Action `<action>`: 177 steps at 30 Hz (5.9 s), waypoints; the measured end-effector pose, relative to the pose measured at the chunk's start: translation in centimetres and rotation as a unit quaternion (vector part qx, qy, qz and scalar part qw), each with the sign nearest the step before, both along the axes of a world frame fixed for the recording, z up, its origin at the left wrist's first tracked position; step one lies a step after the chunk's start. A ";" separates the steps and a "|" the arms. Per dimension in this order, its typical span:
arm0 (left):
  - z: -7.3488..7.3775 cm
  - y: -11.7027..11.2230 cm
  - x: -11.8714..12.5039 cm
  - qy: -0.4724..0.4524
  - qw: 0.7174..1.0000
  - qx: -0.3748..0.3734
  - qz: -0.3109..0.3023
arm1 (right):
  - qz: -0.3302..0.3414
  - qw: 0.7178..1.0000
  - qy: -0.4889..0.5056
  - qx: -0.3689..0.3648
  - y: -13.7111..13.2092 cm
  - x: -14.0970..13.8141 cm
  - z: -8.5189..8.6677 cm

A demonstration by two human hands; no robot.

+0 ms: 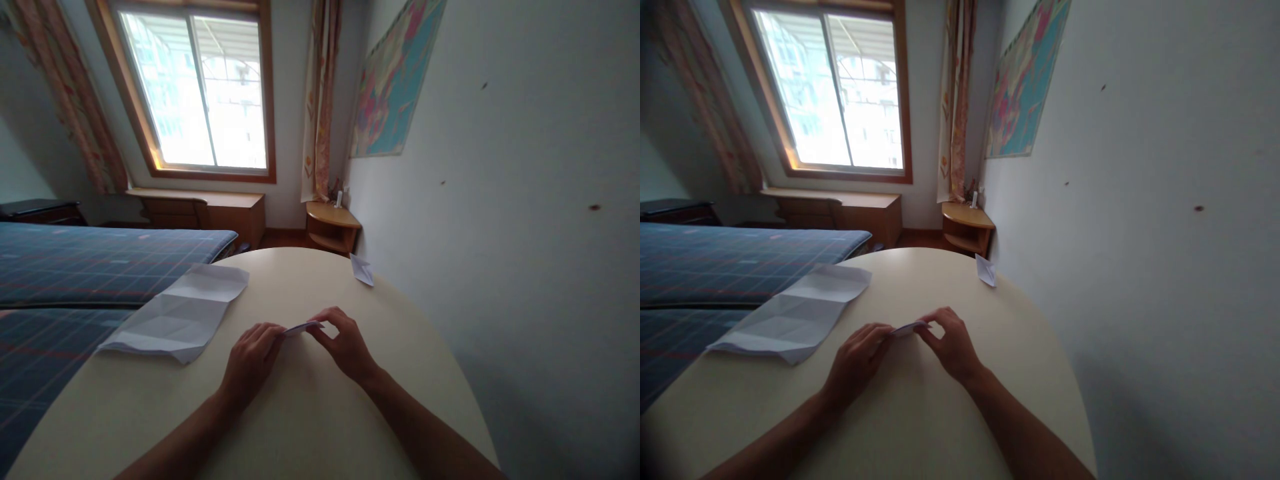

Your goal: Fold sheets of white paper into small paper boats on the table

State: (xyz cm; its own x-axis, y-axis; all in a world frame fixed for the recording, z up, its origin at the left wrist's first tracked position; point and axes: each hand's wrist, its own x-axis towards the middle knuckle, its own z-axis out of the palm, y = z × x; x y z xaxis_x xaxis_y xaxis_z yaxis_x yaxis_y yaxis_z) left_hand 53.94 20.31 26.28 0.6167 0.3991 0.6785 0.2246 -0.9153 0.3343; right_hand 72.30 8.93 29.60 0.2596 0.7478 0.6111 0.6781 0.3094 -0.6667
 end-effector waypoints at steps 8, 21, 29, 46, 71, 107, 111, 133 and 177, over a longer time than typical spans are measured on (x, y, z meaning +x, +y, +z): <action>1.0 -4.0 0.7 -0.080 0.969 -0.234 -0.027 | -0.050 0.985 0.163 0.016 -0.2 -1.2 0.3; 0.6 -4.5 0.8 -0.064 0.934 -0.347 -0.065 | -0.043 0.993 0.112 -0.012 -0.4 -2.0 -0.1; 0.6 -4.2 0.9 -0.087 0.908 -0.400 -0.093 | 0.034 0.997 0.067 0.024 -0.3 -1.6 0.2; 1.5 -3.3 0.8 -0.144 0.872 -0.464 -0.052 | 0.061 0.993 0.057 -0.084 -0.4 -2.1 0.1; 0.6 2.1 0.2 -0.397 0.682 -0.612 0.056 | 0.089 0.937 0.256 -0.220 1.0 1.3 -2.5; 0.5 1.6 -0.3 -0.197 0.882 -0.417 0.091 | 0.048 0.959 0.270 -0.073 1.2 3.2 -1.6; 0.2 1.8 -0.2 -0.202 0.881 -0.422 0.073 | 0.033 0.964 0.257 -0.061 1.2 3.3 -1.6; 0.8 1.4 -0.5 -0.142 0.909 -0.385 0.076 | -0.029 0.983 0.167 -0.070 0.6 4.1 -1.2; 0.4 1.5 -0.7 0.093 0.948 -0.241 0.188 | -0.125 0.990 -0.023 -0.067 0.5 3.3 -2.0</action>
